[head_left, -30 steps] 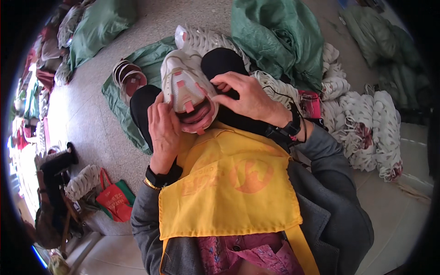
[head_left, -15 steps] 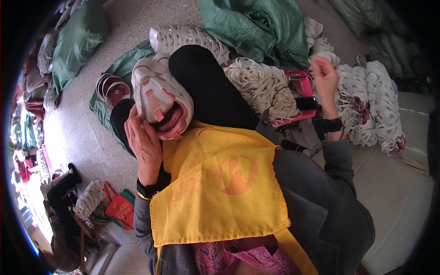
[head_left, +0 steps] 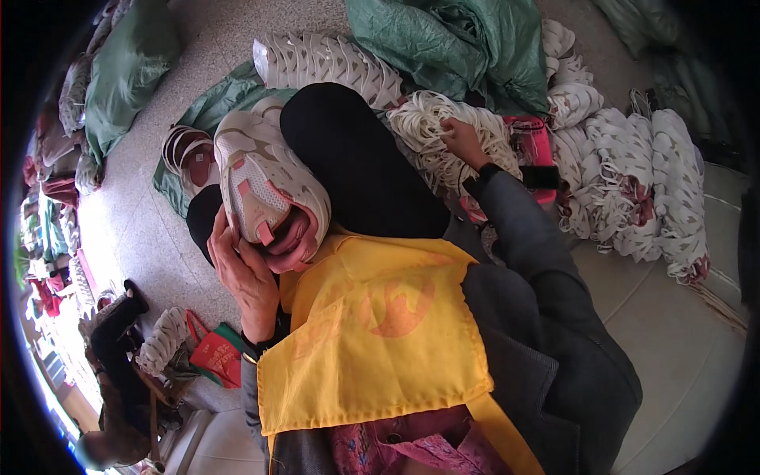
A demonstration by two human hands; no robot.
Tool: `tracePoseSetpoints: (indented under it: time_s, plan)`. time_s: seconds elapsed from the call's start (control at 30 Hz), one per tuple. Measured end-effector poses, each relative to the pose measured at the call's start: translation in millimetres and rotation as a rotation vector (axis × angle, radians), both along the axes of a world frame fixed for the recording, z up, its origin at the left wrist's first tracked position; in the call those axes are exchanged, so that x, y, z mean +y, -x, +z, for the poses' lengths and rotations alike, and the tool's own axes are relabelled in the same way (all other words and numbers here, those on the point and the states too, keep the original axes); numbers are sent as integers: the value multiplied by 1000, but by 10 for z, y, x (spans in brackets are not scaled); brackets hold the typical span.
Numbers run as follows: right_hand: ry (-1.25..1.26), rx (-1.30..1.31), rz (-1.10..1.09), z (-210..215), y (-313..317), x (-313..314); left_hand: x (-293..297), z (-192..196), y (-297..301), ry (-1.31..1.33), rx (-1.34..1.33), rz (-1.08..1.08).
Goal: The recorder is lacing a white and pink sneaker while holding it in their lap.
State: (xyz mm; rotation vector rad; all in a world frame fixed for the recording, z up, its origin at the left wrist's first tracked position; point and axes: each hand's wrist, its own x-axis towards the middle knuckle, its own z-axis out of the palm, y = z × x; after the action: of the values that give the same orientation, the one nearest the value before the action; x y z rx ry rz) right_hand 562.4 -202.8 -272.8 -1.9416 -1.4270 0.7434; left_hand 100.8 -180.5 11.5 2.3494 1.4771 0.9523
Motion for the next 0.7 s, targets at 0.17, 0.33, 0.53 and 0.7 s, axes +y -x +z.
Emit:
tracePoseSetpoints:
  time_s: [0.17, 0.33, 0.53, 0.7]
  plan:
    - [79, -45, 187, -130, 203, 169, -13, -4, 1, -2, -2, 19]
    - [35, -73, 224, -418, 289, 181, -23, 14, -27, 9, 20, 42]
    - [69, -291, 163, -575, 256, 126, 10, -5, -24, 18, 10, 42]
    - [93, -99, 95, -202, 258, 186, -17, -18, -5, -1, 24, 52]
